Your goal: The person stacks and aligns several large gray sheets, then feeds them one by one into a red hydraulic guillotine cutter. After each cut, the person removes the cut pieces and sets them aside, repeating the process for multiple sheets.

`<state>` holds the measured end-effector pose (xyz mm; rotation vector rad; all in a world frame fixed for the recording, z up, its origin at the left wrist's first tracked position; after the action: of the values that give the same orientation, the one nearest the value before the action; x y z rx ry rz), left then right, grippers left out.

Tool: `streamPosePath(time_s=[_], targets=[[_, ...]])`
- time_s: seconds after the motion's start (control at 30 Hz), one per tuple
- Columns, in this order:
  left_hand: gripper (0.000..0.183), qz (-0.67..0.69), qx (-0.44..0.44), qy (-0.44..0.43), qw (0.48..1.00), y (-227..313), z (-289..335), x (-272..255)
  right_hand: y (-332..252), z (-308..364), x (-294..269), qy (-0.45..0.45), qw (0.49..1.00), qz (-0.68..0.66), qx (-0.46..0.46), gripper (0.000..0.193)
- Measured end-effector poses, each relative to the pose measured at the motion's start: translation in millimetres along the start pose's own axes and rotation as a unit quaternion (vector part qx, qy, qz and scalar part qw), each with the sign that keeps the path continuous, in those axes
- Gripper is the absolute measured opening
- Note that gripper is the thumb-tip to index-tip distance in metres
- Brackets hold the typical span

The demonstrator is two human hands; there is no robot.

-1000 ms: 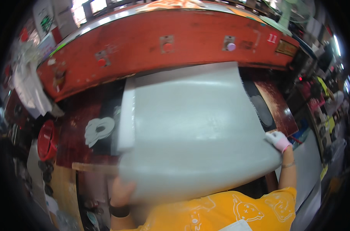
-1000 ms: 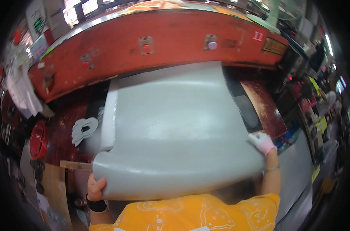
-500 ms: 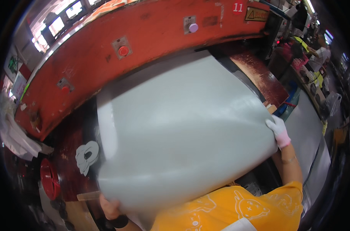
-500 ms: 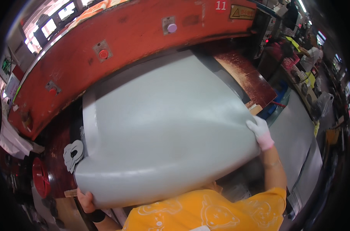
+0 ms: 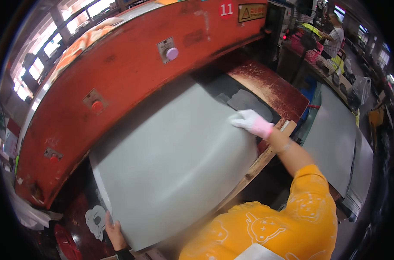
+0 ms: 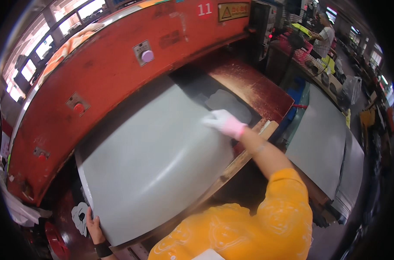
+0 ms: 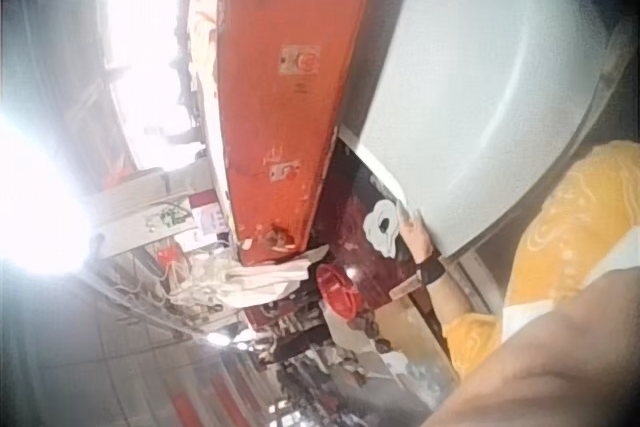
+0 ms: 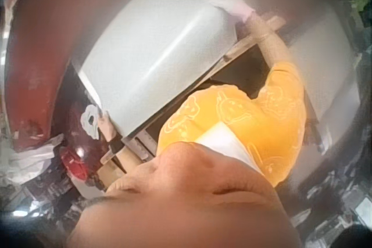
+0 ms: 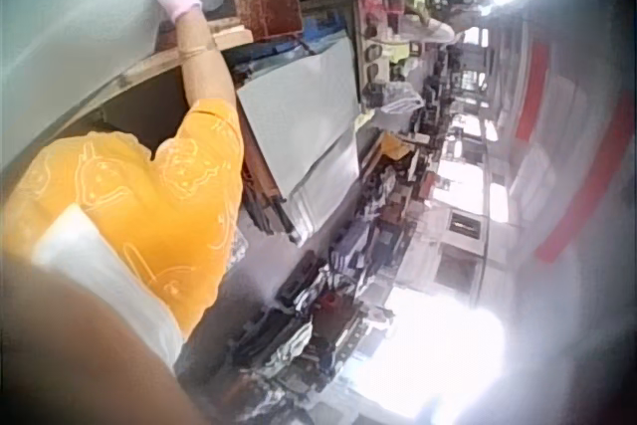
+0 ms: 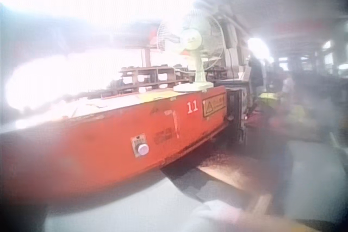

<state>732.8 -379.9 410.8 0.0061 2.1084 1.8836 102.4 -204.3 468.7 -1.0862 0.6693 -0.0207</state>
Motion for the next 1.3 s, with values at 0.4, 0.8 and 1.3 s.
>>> streamPosePath(time_s=[0.4,0.8,1.3], targets=[[0.054,-0.565,0.185,-0.041,0.803,18.5,-49.9,104.0,51.4,-42.3,-61.9,0.115,0.915,0.381,0.058,0.091],[0.061,-0.381,0.274,-0.236,0.851,19.4,-41.4,100.5,38.1,-36.4,-74.0,0.136,0.979,0.148,0.036,0.081],[0.059,-0.365,0.332,-0.132,0.860,35.4,-31.3,90.1,-193.6,29.5,240.0,-0.146,0.971,-0.021,-0.189,0.073]])
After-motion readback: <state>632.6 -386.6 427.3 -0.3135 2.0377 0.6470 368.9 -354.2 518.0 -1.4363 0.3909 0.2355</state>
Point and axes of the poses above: each hand's wrist, its own z-axis away from the middle knuckle, its own x-axis out of the palm, y = z × x, the point moved 5 cm from there along -z, towards the middle knuckle, and after that the axes turned 9 degrees about x, right-handed, at the moved point
